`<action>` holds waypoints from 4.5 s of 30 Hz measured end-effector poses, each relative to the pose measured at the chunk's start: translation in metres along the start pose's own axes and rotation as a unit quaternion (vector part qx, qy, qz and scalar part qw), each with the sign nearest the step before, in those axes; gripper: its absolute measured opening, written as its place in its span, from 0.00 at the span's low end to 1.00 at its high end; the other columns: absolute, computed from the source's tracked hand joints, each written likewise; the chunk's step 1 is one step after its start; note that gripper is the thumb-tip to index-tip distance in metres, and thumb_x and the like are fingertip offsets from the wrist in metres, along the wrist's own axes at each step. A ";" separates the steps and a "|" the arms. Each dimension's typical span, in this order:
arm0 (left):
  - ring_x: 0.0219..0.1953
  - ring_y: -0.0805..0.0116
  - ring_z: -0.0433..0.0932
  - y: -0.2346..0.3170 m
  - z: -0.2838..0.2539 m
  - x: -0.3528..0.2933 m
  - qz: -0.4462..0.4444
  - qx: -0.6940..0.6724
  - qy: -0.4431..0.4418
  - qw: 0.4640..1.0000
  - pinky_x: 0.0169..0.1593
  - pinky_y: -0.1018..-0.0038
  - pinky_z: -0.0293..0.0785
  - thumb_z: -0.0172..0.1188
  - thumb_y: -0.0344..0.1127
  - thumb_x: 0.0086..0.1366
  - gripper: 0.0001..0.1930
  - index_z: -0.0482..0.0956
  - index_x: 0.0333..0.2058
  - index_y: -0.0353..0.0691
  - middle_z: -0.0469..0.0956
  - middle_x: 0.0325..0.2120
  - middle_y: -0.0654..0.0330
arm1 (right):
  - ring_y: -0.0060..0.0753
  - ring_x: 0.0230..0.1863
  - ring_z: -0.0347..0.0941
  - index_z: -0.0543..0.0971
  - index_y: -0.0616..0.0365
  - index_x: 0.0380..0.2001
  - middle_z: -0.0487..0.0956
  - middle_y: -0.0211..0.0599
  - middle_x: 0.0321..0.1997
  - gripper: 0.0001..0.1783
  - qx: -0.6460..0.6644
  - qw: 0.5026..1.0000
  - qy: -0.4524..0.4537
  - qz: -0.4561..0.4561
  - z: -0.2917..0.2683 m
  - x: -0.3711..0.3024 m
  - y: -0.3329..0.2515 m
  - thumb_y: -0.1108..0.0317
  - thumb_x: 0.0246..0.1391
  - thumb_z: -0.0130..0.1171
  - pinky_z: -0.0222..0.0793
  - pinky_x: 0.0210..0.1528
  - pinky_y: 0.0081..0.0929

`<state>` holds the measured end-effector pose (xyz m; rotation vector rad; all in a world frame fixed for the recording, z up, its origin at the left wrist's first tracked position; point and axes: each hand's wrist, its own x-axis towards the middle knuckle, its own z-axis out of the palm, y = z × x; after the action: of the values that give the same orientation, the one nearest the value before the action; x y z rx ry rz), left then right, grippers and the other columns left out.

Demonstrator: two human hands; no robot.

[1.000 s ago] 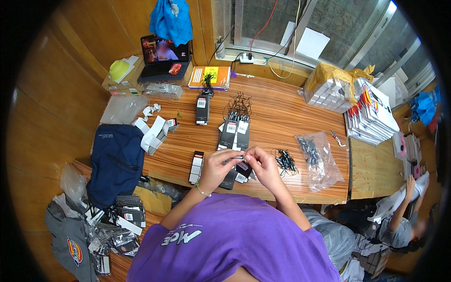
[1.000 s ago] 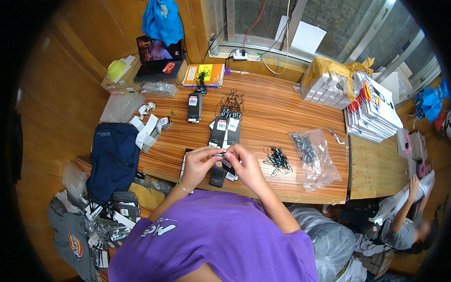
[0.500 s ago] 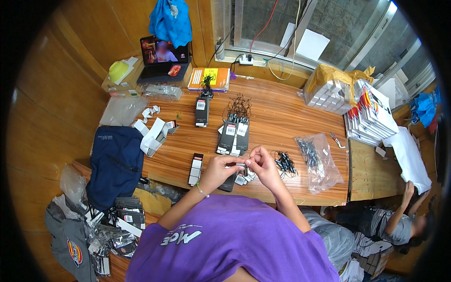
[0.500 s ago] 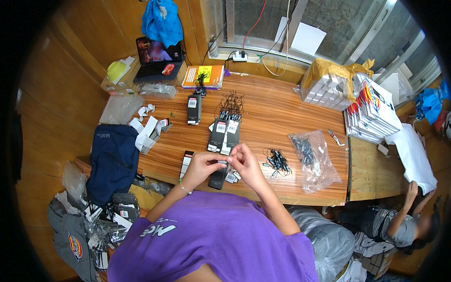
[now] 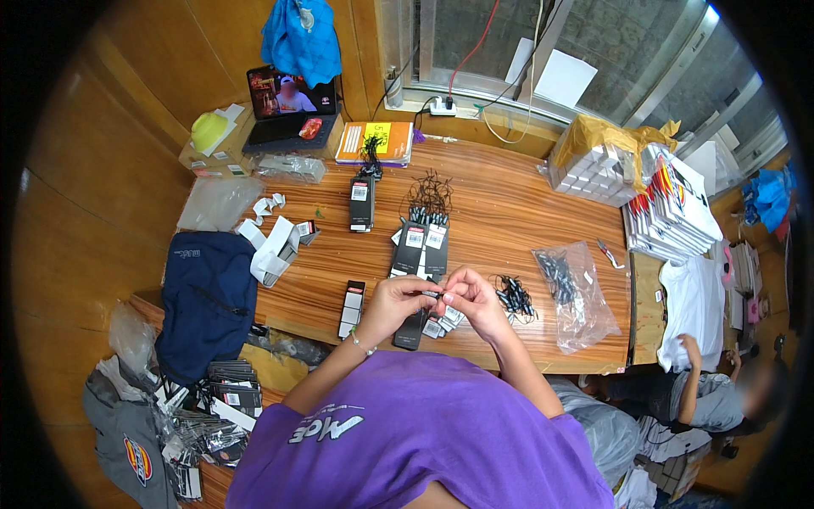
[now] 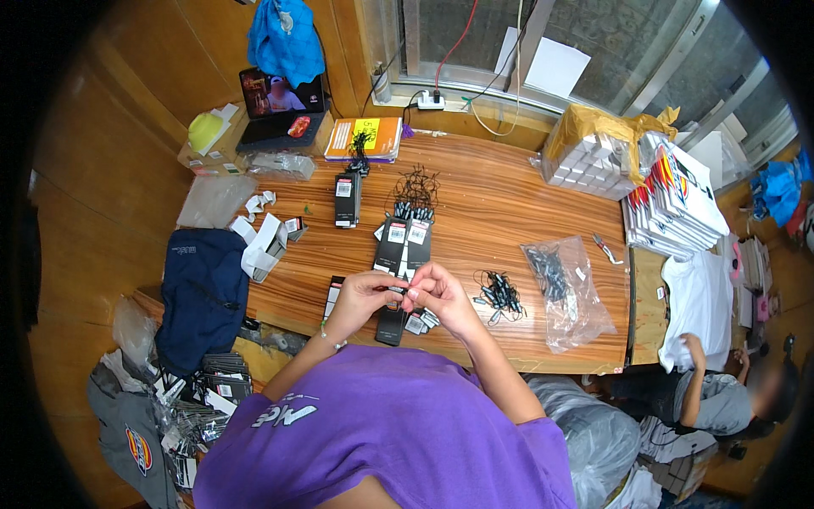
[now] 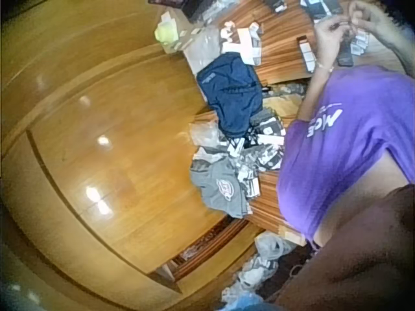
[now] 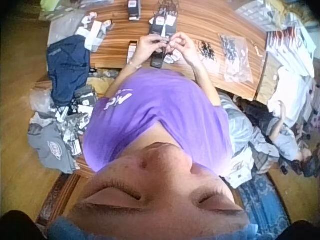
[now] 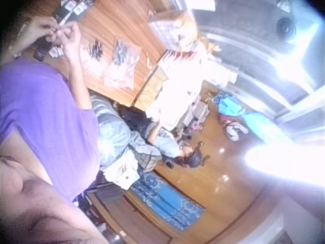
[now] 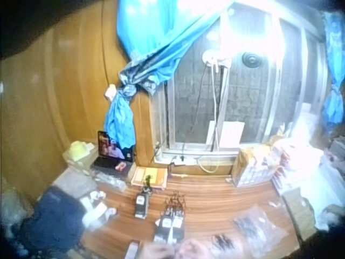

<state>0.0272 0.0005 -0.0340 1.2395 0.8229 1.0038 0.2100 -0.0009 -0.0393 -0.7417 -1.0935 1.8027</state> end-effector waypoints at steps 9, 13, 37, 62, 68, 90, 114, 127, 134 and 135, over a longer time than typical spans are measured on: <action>0.26 0.74 0.77 0.015 0.002 0.000 0.033 0.102 -0.043 0.993 0.31 0.80 0.74 0.59 0.24 0.53 0.07 0.80 0.33 0.34 0.79 0.25 0.58 | 0.24 0.27 0.74 0.64 0.57 0.31 0.76 0.36 0.22 0.09 -0.016 0.998 -0.026 0.050 0.000 -0.002 -0.010 0.76 0.52 0.55 0.67 0.33 0.18; 0.29 0.73 0.77 0.002 0.001 -0.003 0.026 0.091 -0.051 0.994 0.33 0.79 0.73 0.60 0.25 0.52 0.08 0.80 0.33 0.35 0.79 0.26 0.58 | 0.22 0.27 0.73 0.65 0.57 0.33 0.76 0.34 0.24 0.09 -0.021 0.993 -0.063 0.096 -0.007 -0.004 -0.013 0.75 0.52 0.56 0.66 0.33 0.17; 0.41 0.60 0.71 0.006 -0.025 0.013 0.107 0.306 0.134 0.936 0.47 0.72 0.66 0.58 0.29 0.55 0.11 0.75 0.38 0.36 0.71 0.37 0.55 | 0.20 0.20 0.61 0.70 0.58 0.31 0.64 0.26 0.14 0.14 -0.003 0.997 0.072 0.032 -0.005 0.014 0.016 0.61 0.62 0.40 0.59 0.29 0.18; 0.34 0.51 0.71 -0.047 0.014 0.022 -0.050 0.226 0.001 0.973 0.39 0.67 0.66 0.44 0.31 0.65 0.09 0.63 0.41 0.32 0.70 0.30 0.45 | 0.30 0.35 0.69 0.68 0.59 0.38 0.73 0.36 0.29 0.11 0.148 0.978 0.135 -0.056 -0.027 0.043 0.008 0.64 0.61 0.40 0.64 0.47 0.28; 0.39 0.61 0.72 -0.081 -0.029 0.063 0.058 0.182 0.119 0.974 0.46 0.70 0.66 0.46 0.27 0.62 0.14 0.65 0.47 0.32 0.72 0.35 0.50 | 0.27 0.38 0.71 0.69 0.57 0.36 0.75 0.35 0.34 0.12 0.117 0.987 0.106 -0.035 -0.051 0.101 0.013 0.62 0.62 0.39 0.65 0.45 0.27; 0.51 0.49 0.60 -0.101 -0.053 0.071 0.056 0.446 0.269 0.852 0.54 0.61 0.58 0.58 0.30 0.52 0.26 0.61 0.51 0.36 0.64 0.47 0.50 | 0.19 0.14 0.63 0.74 0.55 0.30 0.71 0.26 0.18 0.10 -0.220 0.948 0.197 0.120 -0.144 0.267 0.058 0.64 0.58 0.46 0.56 0.14 0.19; 0.49 0.56 0.66 -0.102 -0.043 -0.015 -0.023 0.483 -0.034 0.874 0.51 0.67 0.65 0.69 0.34 0.41 0.32 0.69 0.49 0.40 0.68 0.42 0.56 | 0.46 0.39 0.69 0.74 0.58 0.34 0.72 0.42 0.33 0.19 -0.599 0.782 0.170 0.029 -0.076 -0.023 0.103 0.69 0.34 0.66 0.66 0.40 0.36; 0.47 0.57 0.67 -0.122 -0.050 -0.030 0.002 0.465 -0.026 0.885 0.50 0.68 0.65 0.68 0.33 0.43 0.30 0.69 0.48 0.39 0.69 0.41 0.56 | 0.28 0.24 0.66 0.71 0.62 0.27 0.70 0.34 0.23 0.13 -0.464 0.860 0.212 0.020 -0.079 -0.022 0.114 0.78 0.37 0.64 0.63 0.27 0.24; 0.41 0.61 0.71 -0.120 -0.048 -0.023 -0.046 0.404 0.019 0.913 0.44 0.70 0.69 0.67 0.29 0.44 0.27 0.68 0.44 0.37 0.71 0.37 0.56 | 0.13 0.23 0.63 0.70 0.60 0.28 0.70 0.24 0.22 0.10 -0.314 0.925 0.205 0.051 -0.076 -0.025 0.116 0.79 0.44 0.61 0.60 0.25 0.13; 0.41 0.63 0.72 -0.114 -0.046 -0.021 -0.063 0.404 0.021 0.912 0.44 0.72 0.69 0.66 0.27 0.45 0.25 0.67 0.43 0.36 0.71 0.36 0.55 | 0.13 0.23 0.63 0.70 0.60 0.28 0.70 0.24 0.22 0.09 -0.296 0.931 0.206 0.045 -0.077 -0.025 0.119 0.79 0.44 0.60 0.61 0.25 0.13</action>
<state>-0.0050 -0.0064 -0.1541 1.8280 1.4129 0.5806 0.2397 -0.0220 -0.1784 -1.4752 -1.3313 1.2869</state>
